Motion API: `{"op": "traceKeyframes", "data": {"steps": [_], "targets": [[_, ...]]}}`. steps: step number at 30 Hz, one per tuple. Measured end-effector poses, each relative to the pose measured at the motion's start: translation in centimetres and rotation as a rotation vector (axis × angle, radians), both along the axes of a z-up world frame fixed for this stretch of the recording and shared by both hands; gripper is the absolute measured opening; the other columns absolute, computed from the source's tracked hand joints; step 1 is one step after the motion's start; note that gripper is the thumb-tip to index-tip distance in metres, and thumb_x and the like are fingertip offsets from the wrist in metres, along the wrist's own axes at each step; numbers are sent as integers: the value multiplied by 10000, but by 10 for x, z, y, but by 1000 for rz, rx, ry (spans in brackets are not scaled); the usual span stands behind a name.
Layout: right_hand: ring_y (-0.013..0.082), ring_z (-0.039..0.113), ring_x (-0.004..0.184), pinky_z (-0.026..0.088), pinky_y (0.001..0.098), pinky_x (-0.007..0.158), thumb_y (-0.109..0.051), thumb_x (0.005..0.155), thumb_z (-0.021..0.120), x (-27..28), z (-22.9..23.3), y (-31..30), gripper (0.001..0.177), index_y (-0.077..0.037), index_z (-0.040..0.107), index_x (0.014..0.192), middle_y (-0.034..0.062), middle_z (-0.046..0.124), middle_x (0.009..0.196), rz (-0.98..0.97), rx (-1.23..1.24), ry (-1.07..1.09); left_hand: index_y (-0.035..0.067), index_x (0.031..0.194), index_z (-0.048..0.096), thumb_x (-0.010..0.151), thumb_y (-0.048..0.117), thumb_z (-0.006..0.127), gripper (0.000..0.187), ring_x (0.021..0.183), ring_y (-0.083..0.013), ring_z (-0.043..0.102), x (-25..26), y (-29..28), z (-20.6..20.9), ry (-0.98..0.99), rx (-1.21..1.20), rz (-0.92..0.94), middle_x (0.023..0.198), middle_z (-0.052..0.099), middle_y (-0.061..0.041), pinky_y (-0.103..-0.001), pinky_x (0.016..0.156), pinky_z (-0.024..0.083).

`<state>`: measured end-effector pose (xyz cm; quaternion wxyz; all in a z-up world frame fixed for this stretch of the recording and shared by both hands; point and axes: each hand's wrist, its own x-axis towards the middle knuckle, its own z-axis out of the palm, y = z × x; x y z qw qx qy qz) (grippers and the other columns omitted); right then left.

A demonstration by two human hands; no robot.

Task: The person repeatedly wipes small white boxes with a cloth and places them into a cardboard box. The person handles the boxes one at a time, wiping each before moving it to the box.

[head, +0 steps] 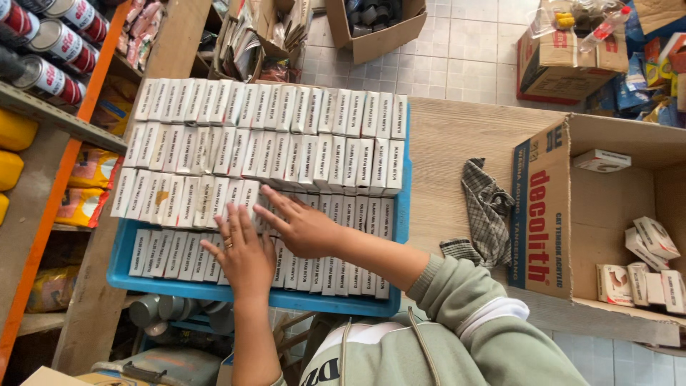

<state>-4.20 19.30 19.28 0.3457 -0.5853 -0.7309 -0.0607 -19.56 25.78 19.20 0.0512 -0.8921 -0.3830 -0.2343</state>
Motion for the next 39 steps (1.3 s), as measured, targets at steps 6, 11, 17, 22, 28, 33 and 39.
{"op": "traceKeyframes", "data": {"steps": [6,11,17,22,28,33,39], "targets": [[397,482,1313,401,485,1055,-143,855,561,37,25,-67,610,-16,399,1429,300,355,1483,9,95,75,-6,1472,406,777,132,656,751,1367,-484,338,41,-50,34,-15,45,-62,1552,325,-213,-795,963,197],[423,514,1258,406,510,1032,-137,882,528,108,26,-169,549,1,449,1407,274,443,1418,-99,90,166,66,1416,465,744,247,660,723,1407,-366,341,115,-155,40,52,87,-353,1533,375,-158,-728,1018,235],[409,568,1188,432,508,1008,-111,871,554,181,3,-339,509,73,490,1341,242,554,1298,-283,38,227,72,1394,449,749,325,647,721,1423,-315,319,208,-287,17,80,-92,-722,1514,383,-150,-649,1107,151],[394,618,1101,466,501,979,-121,827,611,238,-20,-465,525,89,522,1301,244,599,1203,-492,-38,191,74,1430,406,732,410,636,809,1433,-298,303,297,-373,-20,151,-170,-995,1533,353,-137,-602,1114,176],[415,517,1225,416,489,1055,-38,808,631,324,-84,-544,654,20,424,1425,275,531,1300,-823,-224,576,48,1494,302,720,224,720,897,1379,-385,380,458,-434,-72,581,-551,-1169,1524,346,-170,-545,1107,333],[415,518,1243,507,498,941,-274,866,700,420,-162,-554,797,-68,289,1517,341,391,1421,-1156,-197,1698,77,1221,539,761,529,730,674,1163,-333,605,597,-449,-176,359,-1089,-632,1174,633,-199,-470,971,505],[471,393,1336,401,607,1024,-331,925,640,510,-135,-541,763,59,273,1468,361,318,1465,-1264,220,2045,85,1375,512,872,506,603,663,1315,-240,482,670,-446,-207,107,-1477,-273,1359,566,-133,-411,1090,407]]}}
